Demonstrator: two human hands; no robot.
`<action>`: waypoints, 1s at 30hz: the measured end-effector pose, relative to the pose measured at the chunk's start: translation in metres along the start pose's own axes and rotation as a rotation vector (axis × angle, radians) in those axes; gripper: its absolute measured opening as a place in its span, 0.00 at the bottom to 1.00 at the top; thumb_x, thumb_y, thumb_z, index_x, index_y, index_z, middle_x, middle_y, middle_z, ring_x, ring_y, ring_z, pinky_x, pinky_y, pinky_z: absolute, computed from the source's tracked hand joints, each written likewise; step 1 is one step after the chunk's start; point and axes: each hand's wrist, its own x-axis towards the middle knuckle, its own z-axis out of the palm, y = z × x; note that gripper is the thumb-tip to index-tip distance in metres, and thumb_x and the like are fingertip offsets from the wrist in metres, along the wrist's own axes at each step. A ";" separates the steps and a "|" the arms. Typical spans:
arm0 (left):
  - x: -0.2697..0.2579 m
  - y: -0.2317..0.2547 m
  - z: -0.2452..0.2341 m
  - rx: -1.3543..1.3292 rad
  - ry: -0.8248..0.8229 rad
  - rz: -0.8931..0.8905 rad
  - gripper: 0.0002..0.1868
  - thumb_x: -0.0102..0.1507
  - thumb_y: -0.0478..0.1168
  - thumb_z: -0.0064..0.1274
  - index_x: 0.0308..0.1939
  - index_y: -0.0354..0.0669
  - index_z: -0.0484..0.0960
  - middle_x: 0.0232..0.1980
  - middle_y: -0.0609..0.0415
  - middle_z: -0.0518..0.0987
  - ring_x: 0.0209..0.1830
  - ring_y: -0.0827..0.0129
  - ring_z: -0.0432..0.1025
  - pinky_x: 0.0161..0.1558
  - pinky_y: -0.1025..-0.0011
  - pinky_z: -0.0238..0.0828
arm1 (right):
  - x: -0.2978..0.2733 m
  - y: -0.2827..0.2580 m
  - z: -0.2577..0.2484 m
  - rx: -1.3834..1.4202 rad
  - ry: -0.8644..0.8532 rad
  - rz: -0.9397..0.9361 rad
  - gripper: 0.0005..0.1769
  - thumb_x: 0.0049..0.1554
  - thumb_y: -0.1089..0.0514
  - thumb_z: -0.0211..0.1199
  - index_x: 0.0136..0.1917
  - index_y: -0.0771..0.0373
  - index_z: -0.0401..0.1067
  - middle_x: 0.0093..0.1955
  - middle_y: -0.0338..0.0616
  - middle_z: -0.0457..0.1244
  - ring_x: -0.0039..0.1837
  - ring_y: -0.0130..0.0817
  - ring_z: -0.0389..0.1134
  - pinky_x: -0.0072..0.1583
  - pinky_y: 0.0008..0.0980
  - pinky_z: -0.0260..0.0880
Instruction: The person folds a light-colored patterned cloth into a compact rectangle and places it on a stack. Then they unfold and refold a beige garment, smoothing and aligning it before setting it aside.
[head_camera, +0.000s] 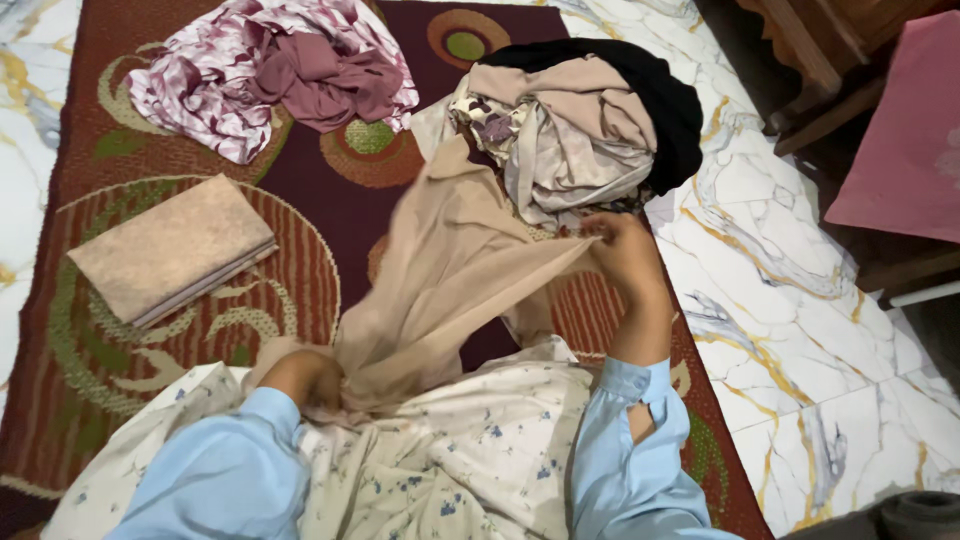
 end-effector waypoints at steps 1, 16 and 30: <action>0.003 -0.003 0.002 -0.004 -0.062 0.013 0.39 0.55 0.54 0.63 0.66 0.42 0.74 0.60 0.42 0.79 0.58 0.56 0.74 0.58 0.62 0.72 | -0.002 -0.007 0.000 -0.005 -0.043 -0.018 0.20 0.48 0.63 0.63 0.54 0.51 0.81 0.48 0.51 0.69 0.47 0.47 0.72 0.50 0.41 0.71; 0.053 0.054 -0.210 -0.828 1.505 0.051 0.26 0.59 0.60 0.63 0.44 0.40 0.86 0.45 0.44 0.85 0.46 0.55 0.79 0.49 0.60 0.74 | 0.013 -0.053 0.032 0.218 0.243 -0.193 0.22 0.49 0.74 0.57 0.53 0.60 0.81 0.48 0.49 0.66 0.54 0.47 0.68 0.58 0.39 0.69; 0.197 0.039 -0.263 -0.787 1.463 0.126 0.17 0.64 0.48 0.56 0.50 0.41 0.86 0.44 0.45 0.86 0.44 0.56 0.80 0.49 0.60 0.75 | 0.035 -0.052 0.059 0.501 0.137 -0.047 0.11 0.55 0.67 0.66 0.51 0.59 0.80 0.43 0.44 0.65 0.46 0.36 0.68 0.48 0.30 0.67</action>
